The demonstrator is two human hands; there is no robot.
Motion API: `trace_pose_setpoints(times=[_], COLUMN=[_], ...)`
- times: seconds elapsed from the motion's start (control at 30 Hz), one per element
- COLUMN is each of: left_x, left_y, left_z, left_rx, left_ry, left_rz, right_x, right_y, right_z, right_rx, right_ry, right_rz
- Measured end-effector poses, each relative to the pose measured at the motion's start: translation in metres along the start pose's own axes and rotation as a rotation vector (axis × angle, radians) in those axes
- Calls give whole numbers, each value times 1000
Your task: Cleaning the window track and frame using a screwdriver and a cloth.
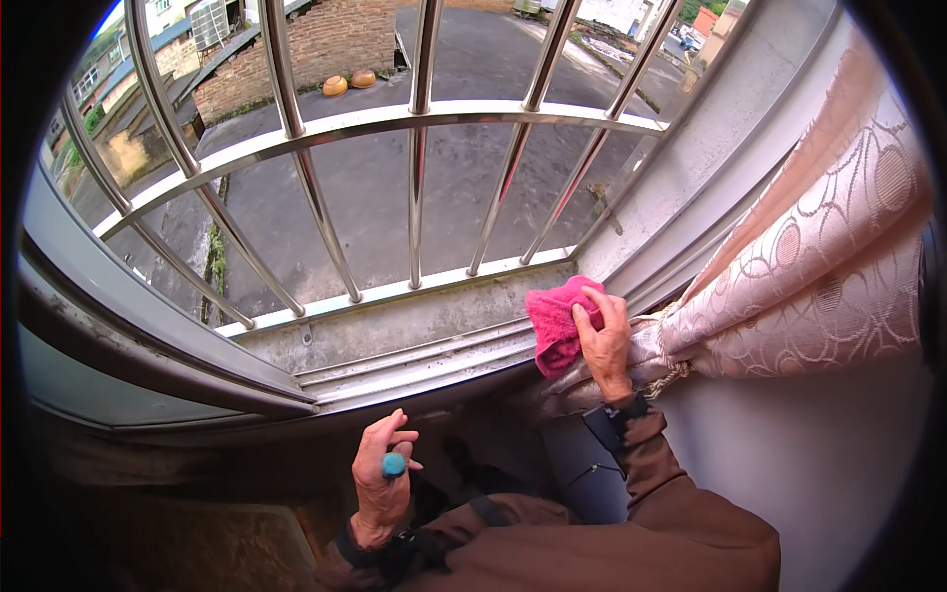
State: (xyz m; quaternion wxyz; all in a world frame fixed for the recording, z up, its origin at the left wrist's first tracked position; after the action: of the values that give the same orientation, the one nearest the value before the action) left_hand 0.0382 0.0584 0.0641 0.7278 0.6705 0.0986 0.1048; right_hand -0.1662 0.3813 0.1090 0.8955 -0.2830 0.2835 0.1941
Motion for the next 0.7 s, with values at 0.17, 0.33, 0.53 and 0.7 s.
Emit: trace_pose_setpoints(times=[0.17, 0.33, 0.53, 0.7], left_x=[20, 49, 73, 100], left_y=[-8, -25, -29, -37], left_z=[39, 75, 94, 118], left_rx=[-111, -168, -267, -350], left_ry=[146, 238, 264, 370], left_rz=[-7, 53, 66, 109], right_x=[21, 8, 35, 45], right_y=[32, 2, 58, -31], right_z=[-29, -60, -94, -128], right_rx=[458, 292, 463, 436], right_ry=[-266, -302, -447, -536], right_rz=[114, 239, 13, 4])
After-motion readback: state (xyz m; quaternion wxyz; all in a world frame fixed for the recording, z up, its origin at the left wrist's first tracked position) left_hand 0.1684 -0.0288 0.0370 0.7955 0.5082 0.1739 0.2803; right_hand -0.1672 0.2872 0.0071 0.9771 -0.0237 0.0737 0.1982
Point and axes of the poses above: each hand's wrist, its own x-axis away from the middle knuckle, its own z-axis out of the back of the hand, y = z × x, the point moved 8 cm from there along -x, towards the middle knuckle, and after that the axes turned 11 degrees about z, right-handed, at the moved point
